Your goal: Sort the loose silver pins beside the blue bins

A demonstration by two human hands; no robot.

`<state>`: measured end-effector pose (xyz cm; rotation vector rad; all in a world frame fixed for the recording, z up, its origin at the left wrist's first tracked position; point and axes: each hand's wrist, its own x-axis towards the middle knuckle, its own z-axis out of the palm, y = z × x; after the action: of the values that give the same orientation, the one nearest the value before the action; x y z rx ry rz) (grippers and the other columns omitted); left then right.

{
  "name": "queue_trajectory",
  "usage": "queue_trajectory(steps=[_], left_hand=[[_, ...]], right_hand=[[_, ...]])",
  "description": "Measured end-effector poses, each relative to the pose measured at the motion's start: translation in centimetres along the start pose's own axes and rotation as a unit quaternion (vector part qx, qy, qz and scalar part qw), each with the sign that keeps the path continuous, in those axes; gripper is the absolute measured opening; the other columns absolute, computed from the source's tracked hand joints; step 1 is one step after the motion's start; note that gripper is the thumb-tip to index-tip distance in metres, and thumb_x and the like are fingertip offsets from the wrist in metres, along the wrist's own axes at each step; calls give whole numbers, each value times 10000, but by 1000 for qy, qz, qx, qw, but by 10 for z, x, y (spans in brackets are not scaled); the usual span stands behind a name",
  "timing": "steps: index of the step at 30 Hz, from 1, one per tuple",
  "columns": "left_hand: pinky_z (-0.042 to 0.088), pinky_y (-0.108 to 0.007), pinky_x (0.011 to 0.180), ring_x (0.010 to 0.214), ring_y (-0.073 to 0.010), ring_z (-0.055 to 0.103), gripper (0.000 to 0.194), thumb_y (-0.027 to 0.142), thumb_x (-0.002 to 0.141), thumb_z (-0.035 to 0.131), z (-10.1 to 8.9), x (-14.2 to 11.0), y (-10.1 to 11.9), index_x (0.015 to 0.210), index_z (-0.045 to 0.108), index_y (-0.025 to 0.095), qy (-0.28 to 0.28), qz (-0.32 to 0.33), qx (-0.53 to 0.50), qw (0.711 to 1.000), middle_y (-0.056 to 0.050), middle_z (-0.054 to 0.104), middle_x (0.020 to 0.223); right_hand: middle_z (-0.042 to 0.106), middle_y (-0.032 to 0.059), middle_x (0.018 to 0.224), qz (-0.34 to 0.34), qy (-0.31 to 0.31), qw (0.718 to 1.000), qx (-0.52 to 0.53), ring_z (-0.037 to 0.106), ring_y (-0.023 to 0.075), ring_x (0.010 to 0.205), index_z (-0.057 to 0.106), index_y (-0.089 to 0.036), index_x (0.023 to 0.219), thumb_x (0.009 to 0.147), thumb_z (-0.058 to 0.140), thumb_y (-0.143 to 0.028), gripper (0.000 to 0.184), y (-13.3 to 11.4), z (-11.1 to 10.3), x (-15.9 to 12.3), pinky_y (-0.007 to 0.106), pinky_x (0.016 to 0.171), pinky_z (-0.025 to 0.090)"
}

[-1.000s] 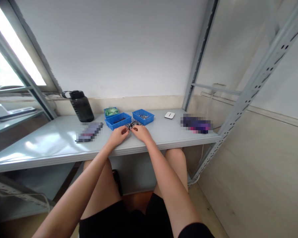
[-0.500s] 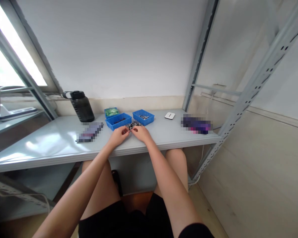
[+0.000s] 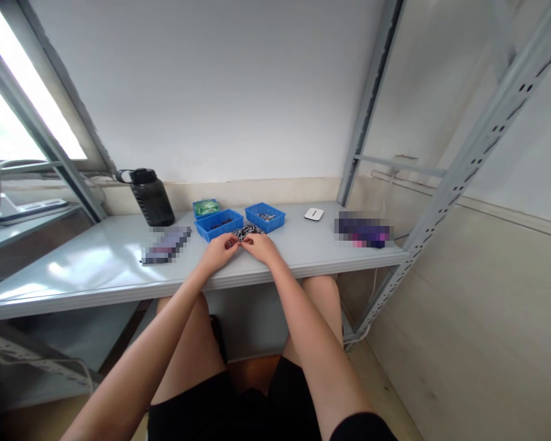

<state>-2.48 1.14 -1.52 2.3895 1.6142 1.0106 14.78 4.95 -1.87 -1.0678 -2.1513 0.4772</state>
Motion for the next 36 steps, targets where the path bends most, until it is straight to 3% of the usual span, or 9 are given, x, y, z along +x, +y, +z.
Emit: queue_trajectory(steps=[6,12,22,36], left_hand=[[530,-359,762,816,-157,627,214,336,924,554,1,0,-1,976,618,138,-3,-6,7,1000,-36,648,925],[533,-347,741,794,-151,626,216,337,923,557,2,0,-3,977,617,137,-12,-6,5,1000,-34,647,913],[524,-356,765,819,-157,624,217,342,926,547,2,1,-2,977,618,143,11,10,-10,1000,-38,650,934],[519,-336,731,765,-147,618,216,345,919,557,0,0,0,918,618,138,10,8,-21,1000,-19,645,854]], right_hand=[[701,23,812,2,16,1000,5,591,153,754,692,-202,823,921,440,-278,282,-2,-2,0,227,702,395],[678,23,747,5,37,999,10,554,141,683,662,-187,760,925,452,-437,366,-4,-1,-1,225,646,361],[697,26,793,3,27,1000,8,579,147,713,686,-195,823,880,537,-286,184,0,0,1,227,637,360],[713,33,832,-10,5,1000,15,613,165,757,697,-205,838,843,564,-250,140,-1,1,0,241,674,406]])
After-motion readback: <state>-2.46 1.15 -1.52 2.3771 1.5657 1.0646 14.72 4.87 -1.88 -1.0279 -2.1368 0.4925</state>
